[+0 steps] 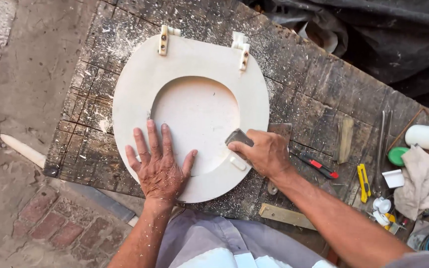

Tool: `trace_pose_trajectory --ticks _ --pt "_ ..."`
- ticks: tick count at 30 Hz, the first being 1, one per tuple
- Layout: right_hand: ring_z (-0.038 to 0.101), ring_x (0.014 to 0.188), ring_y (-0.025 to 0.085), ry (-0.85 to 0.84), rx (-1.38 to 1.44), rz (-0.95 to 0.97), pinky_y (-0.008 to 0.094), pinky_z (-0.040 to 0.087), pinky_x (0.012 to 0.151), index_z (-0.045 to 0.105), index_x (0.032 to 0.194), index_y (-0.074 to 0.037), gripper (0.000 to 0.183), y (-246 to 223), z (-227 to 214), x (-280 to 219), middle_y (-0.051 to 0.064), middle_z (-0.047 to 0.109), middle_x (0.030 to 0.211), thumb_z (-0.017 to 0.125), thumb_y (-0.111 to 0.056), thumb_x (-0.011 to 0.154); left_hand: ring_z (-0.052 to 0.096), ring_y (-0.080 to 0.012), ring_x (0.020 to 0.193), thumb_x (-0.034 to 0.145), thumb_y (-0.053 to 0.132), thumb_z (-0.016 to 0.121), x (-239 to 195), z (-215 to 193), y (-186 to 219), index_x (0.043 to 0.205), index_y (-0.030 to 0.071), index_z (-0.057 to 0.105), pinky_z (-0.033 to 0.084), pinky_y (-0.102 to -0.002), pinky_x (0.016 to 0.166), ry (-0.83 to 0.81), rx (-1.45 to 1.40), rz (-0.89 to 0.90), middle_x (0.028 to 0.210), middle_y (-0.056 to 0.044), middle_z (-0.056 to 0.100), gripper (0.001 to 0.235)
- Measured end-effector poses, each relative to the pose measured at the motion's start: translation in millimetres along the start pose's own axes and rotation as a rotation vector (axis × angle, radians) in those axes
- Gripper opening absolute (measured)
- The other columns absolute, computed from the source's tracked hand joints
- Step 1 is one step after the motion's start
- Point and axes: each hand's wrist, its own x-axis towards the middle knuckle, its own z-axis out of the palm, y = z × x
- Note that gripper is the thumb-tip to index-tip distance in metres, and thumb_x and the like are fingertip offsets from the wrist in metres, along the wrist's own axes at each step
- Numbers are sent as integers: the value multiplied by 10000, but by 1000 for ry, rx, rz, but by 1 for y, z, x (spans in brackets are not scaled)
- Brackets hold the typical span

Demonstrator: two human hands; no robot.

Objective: The person sands the surface of a white toilet seat using a sanding block. They hold the seat steady with their left hand while moving the sanding block with their right hand across the top surface and around the edges.

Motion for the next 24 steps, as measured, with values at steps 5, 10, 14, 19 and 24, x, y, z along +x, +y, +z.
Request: trace_pose_trajectory --ticks 5,10,14,19,24 --pt "548 426 155 -66 -56 52 253 438 436 623 702 -115 517 41 2 -22 16 559 467 673 -583 914 45 -399 1541 905 725 445 -1 2 0 1580 175 362 9 -603 1179 3 -23 -20 1703 -92 138 875" --pt "670 523 215 14 47 -13 320 481 502 639 651 -140 497 15 10 -16 61 630 532 762 -590 824 31 -392 1543 900 733 449 -4 3 2 1582 177 366 -8 -599 1185 -2 -30 -21 1705 -83 136 884" --pt "688 625 220 -25 -89 -67 306 518 590 664 703 -133 520 36 -9 -8 83 688 635 720 -631 838 41 -392 1545 897 725 461 0 2 2 1572 180 378 -2 -600 1191 -15 -34 -26 1702 -87 148 872" --pt "739 710 239 -44 -185 -135 340 544 656 660 711 -143 566 32 -5 -5 89 722 696 640 -690 854 65 -381 1546 877 723 510 -1 3 2 1563 192 392 14 -603 1196 -1 -31 -29 1696 -81 172 876" --pt "582 466 136 -148 -245 -193 215 426 467 633 695 -178 652 41 -5 12 -10 597 502 522 -799 861 63 -399 1540 895 715 487 -2 3 0 1577 181 368 24 -613 1186 4 -40 -32 1699 -88 146 875"
